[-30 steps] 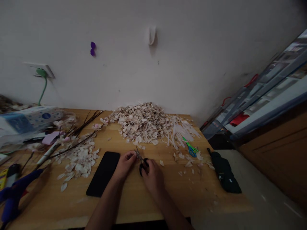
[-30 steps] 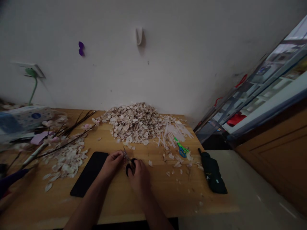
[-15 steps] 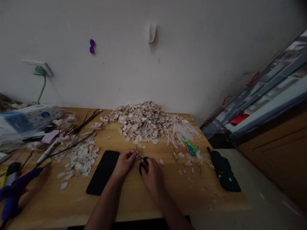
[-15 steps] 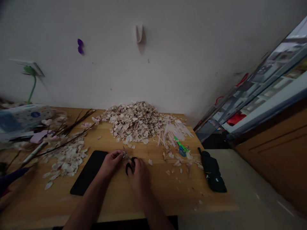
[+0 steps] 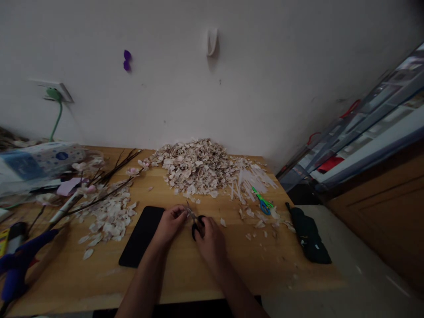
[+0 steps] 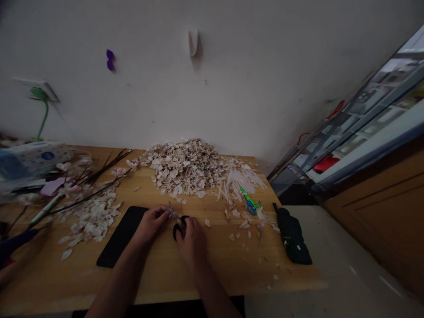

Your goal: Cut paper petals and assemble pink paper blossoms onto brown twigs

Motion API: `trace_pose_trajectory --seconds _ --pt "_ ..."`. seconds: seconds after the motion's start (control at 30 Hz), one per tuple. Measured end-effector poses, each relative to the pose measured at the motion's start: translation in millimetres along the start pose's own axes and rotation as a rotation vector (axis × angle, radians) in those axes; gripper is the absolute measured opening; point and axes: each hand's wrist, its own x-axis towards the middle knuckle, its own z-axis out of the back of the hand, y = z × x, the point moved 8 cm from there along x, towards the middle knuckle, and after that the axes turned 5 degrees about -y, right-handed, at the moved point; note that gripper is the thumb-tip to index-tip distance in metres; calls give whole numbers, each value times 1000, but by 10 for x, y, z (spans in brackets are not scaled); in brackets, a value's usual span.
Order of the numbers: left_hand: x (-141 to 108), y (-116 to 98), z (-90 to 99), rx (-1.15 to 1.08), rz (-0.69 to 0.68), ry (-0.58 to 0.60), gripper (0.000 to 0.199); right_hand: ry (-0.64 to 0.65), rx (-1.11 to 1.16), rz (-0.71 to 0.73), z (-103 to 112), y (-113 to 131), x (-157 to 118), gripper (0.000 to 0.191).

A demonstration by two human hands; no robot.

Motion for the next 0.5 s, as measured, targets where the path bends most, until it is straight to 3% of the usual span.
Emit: trace_pose_trajectory --seconds 0.5 --pt "11 62 -10 -56 49 49 22 -4 13 2 3 -5 4 26"
